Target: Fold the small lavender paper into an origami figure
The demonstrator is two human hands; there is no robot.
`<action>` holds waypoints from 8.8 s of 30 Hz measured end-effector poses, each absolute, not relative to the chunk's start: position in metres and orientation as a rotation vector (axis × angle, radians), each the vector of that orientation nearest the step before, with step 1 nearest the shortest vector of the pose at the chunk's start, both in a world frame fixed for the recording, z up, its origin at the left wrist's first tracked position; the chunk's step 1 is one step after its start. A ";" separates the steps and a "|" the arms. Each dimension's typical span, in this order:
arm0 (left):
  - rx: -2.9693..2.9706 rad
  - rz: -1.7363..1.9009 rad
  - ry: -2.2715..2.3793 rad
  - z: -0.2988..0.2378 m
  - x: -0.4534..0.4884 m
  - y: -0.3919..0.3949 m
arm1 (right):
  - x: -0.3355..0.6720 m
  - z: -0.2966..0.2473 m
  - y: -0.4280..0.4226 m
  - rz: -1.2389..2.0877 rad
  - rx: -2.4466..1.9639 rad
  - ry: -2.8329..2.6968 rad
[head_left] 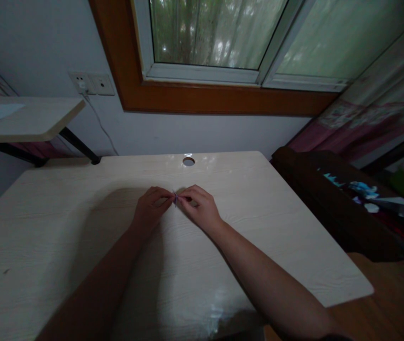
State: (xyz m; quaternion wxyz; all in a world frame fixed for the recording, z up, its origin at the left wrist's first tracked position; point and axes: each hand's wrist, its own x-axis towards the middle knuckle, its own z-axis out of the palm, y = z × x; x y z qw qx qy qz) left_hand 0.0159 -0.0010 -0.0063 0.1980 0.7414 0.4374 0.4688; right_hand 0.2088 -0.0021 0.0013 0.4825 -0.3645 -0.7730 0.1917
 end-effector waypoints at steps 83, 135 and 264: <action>1.683 1.138 1.209 -0.014 0.017 0.003 | 0.205 -0.010 0.005 1.040 -1.005 -1.506; 1.624 0.952 1.187 -0.009 0.017 0.000 | 0.207 -0.009 0.011 1.326 -1.018 -1.238; 1.424 0.975 1.117 0.000 0.018 -0.002 | 0.207 -0.014 0.009 1.215 -1.063 -1.447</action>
